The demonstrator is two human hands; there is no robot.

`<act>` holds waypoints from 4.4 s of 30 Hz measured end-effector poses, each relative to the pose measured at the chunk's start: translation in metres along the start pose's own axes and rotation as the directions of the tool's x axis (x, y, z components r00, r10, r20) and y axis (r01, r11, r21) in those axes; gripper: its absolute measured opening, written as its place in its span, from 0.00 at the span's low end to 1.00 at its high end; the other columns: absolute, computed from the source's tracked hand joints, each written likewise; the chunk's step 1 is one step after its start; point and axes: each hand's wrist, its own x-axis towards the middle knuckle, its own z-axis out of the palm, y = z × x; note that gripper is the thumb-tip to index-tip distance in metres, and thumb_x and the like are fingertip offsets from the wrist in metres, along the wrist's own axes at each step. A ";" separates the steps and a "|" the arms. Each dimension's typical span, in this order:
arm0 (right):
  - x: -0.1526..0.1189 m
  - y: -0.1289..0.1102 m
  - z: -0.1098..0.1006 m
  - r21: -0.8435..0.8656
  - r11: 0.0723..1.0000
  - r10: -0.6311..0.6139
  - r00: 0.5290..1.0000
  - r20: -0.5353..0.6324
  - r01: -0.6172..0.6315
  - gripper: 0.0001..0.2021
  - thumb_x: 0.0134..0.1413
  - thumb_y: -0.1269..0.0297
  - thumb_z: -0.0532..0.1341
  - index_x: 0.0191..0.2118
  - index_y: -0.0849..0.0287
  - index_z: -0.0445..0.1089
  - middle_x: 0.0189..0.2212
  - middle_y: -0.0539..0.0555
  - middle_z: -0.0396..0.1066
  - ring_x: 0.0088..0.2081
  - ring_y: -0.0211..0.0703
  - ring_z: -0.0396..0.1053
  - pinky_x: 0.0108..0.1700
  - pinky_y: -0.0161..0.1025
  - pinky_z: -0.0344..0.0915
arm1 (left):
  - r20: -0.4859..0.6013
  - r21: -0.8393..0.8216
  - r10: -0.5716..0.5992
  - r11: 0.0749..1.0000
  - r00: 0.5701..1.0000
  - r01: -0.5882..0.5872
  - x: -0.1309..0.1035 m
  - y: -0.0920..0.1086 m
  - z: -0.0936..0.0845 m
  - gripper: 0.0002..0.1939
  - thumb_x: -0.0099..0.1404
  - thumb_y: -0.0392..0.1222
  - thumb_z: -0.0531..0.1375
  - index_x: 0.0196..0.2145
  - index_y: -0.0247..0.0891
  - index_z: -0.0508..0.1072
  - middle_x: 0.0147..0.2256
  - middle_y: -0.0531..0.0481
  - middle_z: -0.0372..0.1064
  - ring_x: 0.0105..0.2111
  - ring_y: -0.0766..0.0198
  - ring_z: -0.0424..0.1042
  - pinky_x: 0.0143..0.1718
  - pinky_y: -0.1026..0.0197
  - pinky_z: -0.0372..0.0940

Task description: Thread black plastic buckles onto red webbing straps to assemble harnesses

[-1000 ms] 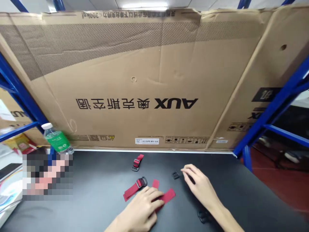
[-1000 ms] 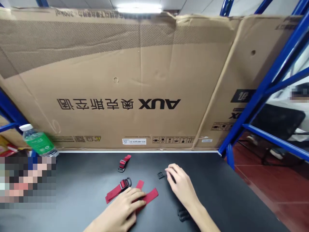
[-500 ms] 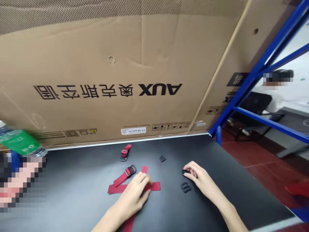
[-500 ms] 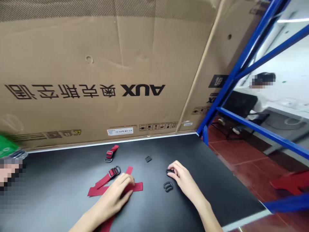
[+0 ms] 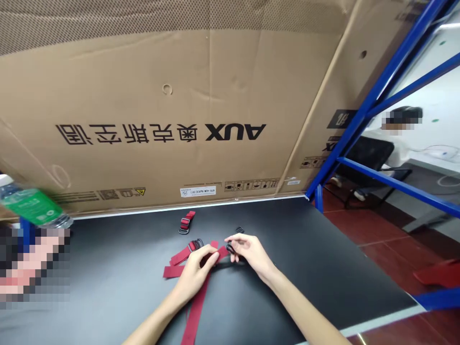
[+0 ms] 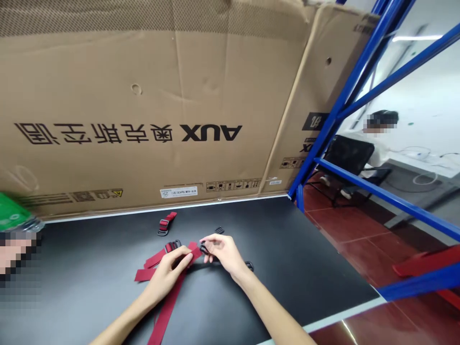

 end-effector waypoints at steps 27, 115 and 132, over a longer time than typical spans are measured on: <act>-0.020 -0.004 0.024 0.375 0.916 0.118 0.989 0.089 -0.142 0.26 0.43 0.40 0.69 0.22 0.56 0.59 0.19 0.46 0.64 0.23 0.36 0.63 0.32 0.36 0.63 | 0.023 -0.072 0.026 0.997 0.999 -0.024 0.000 -0.001 0.004 0.17 0.70 0.48 0.51 0.31 0.37 0.73 0.28 0.49 0.73 0.27 0.63 0.69 0.32 0.62 0.66; -0.020 0.000 0.008 -0.051 0.982 -0.165 0.963 0.212 0.179 0.26 0.56 0.37 0.57 0.25 0.58 0.64 0.24 0.47 0.59 0.26 0.36 0.59 0.31 0.36 0.61 | 0.111 0.331 0.495 0.799 0.862 -0.501 -0.002 -0.014 -0.007 0.20 0.75 0.45 0.50 0.62 0.45 0.61 0.42 0.44 0.69 0.40 0.59 0.72 0.42 0.58 0.71; -0.035 -0.005 0.021 -0.467 0.767 -0.446 0.889 0.104 0.440 0.07 0.62 0.68 0.55 0.32 0.57 0.67 0.38 0.55 0.69 0.28 0.36 0.64 0.33 0.35 0.66 | 0.019 0.525 0.588 0.683 0.809 -0.509 0.001 -0.017 -0.004 0.19 0.70 0.36 0.53 0.57 0.44 0.63 0.35 0.49 0.68 0.33 0.61 0.68 0.34 0.59 0.69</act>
